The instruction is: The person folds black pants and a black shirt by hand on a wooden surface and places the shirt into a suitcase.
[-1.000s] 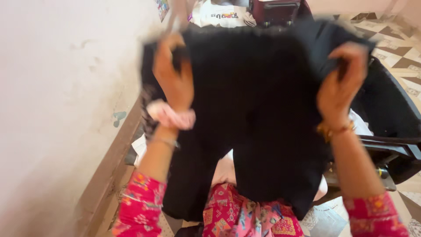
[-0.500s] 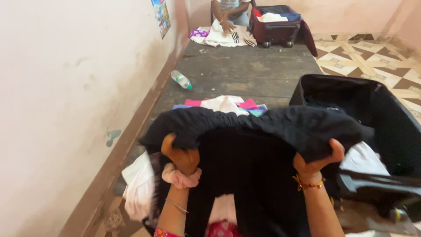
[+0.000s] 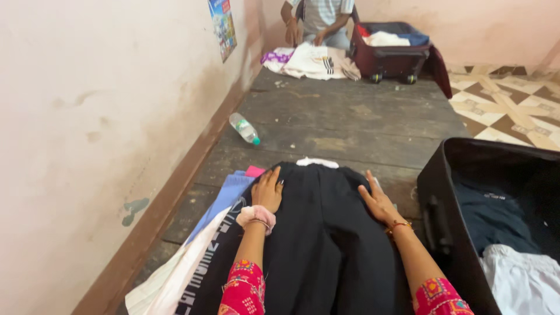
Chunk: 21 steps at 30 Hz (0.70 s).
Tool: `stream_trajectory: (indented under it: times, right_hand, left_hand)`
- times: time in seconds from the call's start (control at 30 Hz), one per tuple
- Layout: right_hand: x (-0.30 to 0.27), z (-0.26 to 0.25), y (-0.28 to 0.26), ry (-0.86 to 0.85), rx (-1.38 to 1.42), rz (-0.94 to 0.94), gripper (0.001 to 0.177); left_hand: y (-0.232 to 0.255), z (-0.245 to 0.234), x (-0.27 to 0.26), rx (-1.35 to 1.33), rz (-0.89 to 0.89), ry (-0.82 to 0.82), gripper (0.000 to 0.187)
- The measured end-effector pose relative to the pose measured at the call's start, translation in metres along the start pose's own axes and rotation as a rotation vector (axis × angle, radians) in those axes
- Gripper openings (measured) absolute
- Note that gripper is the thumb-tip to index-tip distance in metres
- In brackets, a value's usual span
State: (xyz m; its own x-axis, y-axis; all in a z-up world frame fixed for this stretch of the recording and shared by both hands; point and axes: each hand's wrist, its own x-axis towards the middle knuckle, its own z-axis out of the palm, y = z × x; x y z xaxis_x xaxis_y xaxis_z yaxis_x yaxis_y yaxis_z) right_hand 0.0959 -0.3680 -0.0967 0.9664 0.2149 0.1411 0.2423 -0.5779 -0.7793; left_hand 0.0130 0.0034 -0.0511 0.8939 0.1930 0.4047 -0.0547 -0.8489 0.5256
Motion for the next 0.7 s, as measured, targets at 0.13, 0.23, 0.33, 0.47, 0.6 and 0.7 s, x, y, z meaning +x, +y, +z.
stream_trajectory:
  times: [0.13, 0.23, 0.33, 0.47, 0.6, 0.7]
  right_hand:
    - [-0.026, 0.010, 0.010, 0.031, -0.357, -0.107, 0.065]
    - [-0.068, -0.014, -0.049, 0.094, -0.343, -0.112, 0.066]
    - [-0.159, -0.020, -0.094, 0.174, -0.364, -0.130, 0.068]
    - [-0.250, -0.007, -0.124, -0.007, -0.620, 0.001, 0.065]
    - [-0.366, -0.028, -0.135, 0.426, -0.168, -0.117, 0.044]
    - [-0.467, -0.018, -0.136, 0.732, -0.092, 0.003, 0.029]
  left_hand:
    - [0.019, -0.006, -0.026, 0.201, 0.068, 0.178, 0.053]
    - [0.054, -0.042, -0.066, 0.155, 0.062, 0.148, 0.054]
    - [0.074, -0.067, -0.128, 0.117, 0.066, 0.141, 0.055]
    - [0.072, -0.075, -0.195, 0.169, 0.093, 0.013, 0.057]
    - [0.098, -0.079, -0.273, 0.135, 0.028, 0.135, 0.045]
    - [0.151, -0.084, -0.359, -0.260, -0.069, 0.355, 0.024]
